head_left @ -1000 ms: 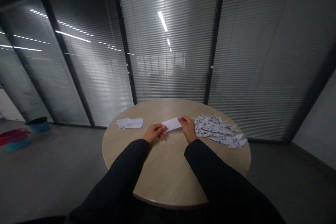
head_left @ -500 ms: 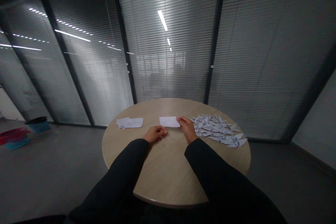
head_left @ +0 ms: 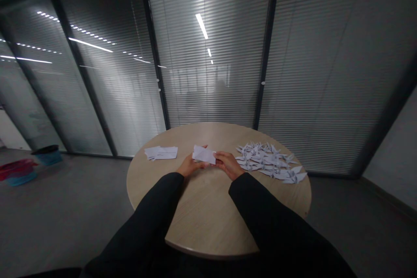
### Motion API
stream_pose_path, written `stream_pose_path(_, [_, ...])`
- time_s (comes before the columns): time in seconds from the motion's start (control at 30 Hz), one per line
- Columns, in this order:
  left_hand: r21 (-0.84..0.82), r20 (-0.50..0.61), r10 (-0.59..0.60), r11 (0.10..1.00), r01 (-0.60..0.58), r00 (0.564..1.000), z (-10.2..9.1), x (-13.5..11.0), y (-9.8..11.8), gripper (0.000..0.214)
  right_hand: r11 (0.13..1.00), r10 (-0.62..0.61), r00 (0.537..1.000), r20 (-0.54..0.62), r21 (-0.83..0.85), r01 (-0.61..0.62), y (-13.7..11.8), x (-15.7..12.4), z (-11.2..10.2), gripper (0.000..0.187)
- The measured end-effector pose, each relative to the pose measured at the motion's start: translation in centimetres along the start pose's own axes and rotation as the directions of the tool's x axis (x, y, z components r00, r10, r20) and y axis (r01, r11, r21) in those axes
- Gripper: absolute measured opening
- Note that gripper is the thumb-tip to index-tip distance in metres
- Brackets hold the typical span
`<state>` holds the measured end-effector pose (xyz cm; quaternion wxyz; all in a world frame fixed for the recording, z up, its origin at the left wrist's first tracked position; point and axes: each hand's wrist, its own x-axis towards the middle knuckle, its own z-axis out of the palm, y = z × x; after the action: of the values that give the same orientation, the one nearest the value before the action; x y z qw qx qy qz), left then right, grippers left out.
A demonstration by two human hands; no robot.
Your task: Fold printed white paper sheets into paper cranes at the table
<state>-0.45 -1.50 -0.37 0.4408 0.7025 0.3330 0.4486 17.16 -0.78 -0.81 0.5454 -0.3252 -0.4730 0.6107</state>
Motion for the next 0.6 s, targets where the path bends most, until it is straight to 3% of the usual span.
stream_pose_path(0.27, [0.093, -0.065, 0.042, 0.995, -0.036, 0.997, -0.3, 0.2, -0.1, 0.067, 0.987, 0.026, 1.0, 0.014, -0.158, -0.024, 0.5, 0.2, -0.1, 0.019])
stream_pose_path(0.43, [0.044, -0.096, 0.006, 0.999, -0.002, 0.995, -0.2, 0.4, -0.3, 0.06, 0.912, -0.213, 0.975, -0.066, -0.371, 0.175, 0.4, 0.4, 0.2, 0.048])
stream_pose_path(0.5, [0.058, -0.094, -0.004, 0.998, 0.009, 0.996, -0.1, 0.3, -0.2, 0.06, 0.865, -0.303, 0.952, -0.036, -0.429, 0.259, 0.1, 0.2, 0.5, 0.052])
stream_pose_path(0.6, [0.121, -0.078, -0.022, 0.992, 0.031, 0.997, -0.1, 0.2, -0.2, 0.061, 0.838, -0.322, 0.945, 0.052, -0.449, 0.311, 0.0, -0.1, 0.9, 0.052])
